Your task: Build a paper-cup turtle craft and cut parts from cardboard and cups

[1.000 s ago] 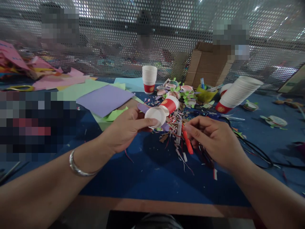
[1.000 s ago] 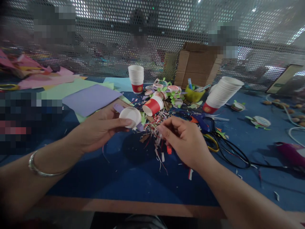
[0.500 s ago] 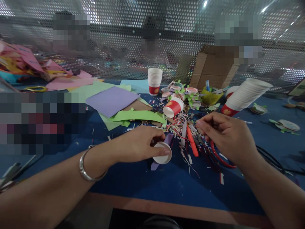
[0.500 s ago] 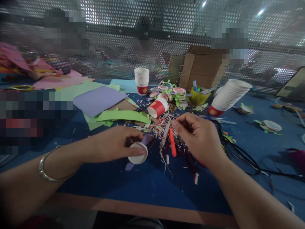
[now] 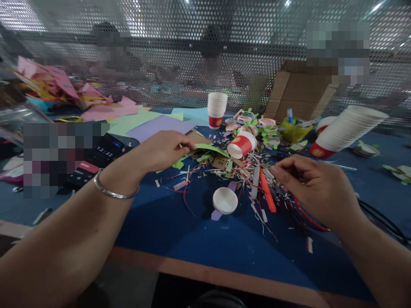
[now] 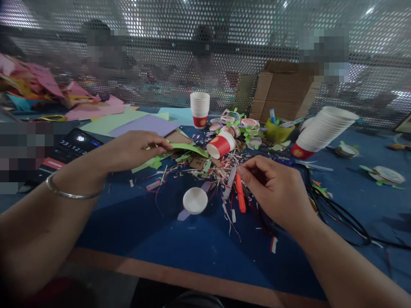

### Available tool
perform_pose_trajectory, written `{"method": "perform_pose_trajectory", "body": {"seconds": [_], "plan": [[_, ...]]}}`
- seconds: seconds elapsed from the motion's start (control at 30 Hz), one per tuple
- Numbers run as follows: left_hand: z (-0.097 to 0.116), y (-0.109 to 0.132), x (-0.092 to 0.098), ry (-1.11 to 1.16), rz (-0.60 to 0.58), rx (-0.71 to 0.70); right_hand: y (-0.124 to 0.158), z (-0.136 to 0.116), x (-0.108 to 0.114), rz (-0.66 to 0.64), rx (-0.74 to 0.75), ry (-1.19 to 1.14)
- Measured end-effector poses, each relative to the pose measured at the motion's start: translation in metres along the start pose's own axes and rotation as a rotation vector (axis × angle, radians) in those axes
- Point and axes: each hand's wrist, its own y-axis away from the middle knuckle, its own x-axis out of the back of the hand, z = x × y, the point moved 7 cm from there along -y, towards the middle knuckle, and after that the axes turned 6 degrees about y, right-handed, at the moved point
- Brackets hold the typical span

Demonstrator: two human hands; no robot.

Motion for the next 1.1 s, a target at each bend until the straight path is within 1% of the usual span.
{"method": "perform_pose_trajectory", "body": {"seconds": [0.13, 0.23, 0.4, 0.47, 0.53, 0.67, 0.77, 0.93, 1.03, 1.1], "plan": [[-0.007, 0.004, -0.001, -0.05, -0.097, -0.038, 0.001, 0.0, -0.002, -0.005, 0.007, 0.0], [-0.009, 0.007, -0.002, -0.13, -0.117, -0.044, 0.001, 0.0, -0.004, -0.019, 0.0, -0.008], [-0.019, 0.009, -0.005, -0.266, -0.168, 0.16, 0.002, -0.001, -0.004, -0.019, 0.014, -0.025], [-0.022, 0.008, -0.005, -0.277, -0.165, 0.198, 0.003, -0.001, -0.004, -0.02, 0.015, -0.028], [-0.024, 0.006, -0.008, -0.254, -0.174, 0.192, 0.003, -0.001, -0.004, -0.018, 0.019, -0.022], [-0.023, 0.002, -0.015, -0.175, -0.234, 0.117, 0.002, -0.003, -0.003, -0.018, 0.027, -0.021], [-0.018, 0.001, -0.014, -0.102, -0.223, 0.082, 0.001, -0.006, -0.004, -0.028, 0.026, -0.04], [-0.012, 0.002, -0.005, 0.005, -0.16, 0.064, 0.001, -0.008, -0.006, -0.034, 0.023, -0.058], [-0.011, 0.001, -0.003, 0.014, -0.121, 0.055, 0.002, -0.009, -0.007, -0.052, 0.02, -0.068], [-0.01, 0.0, -0.005, 0.006, -0.105, 0.05, 0.002, -0.009, -0.007, -0.066, 0.015, -0.078]]}}
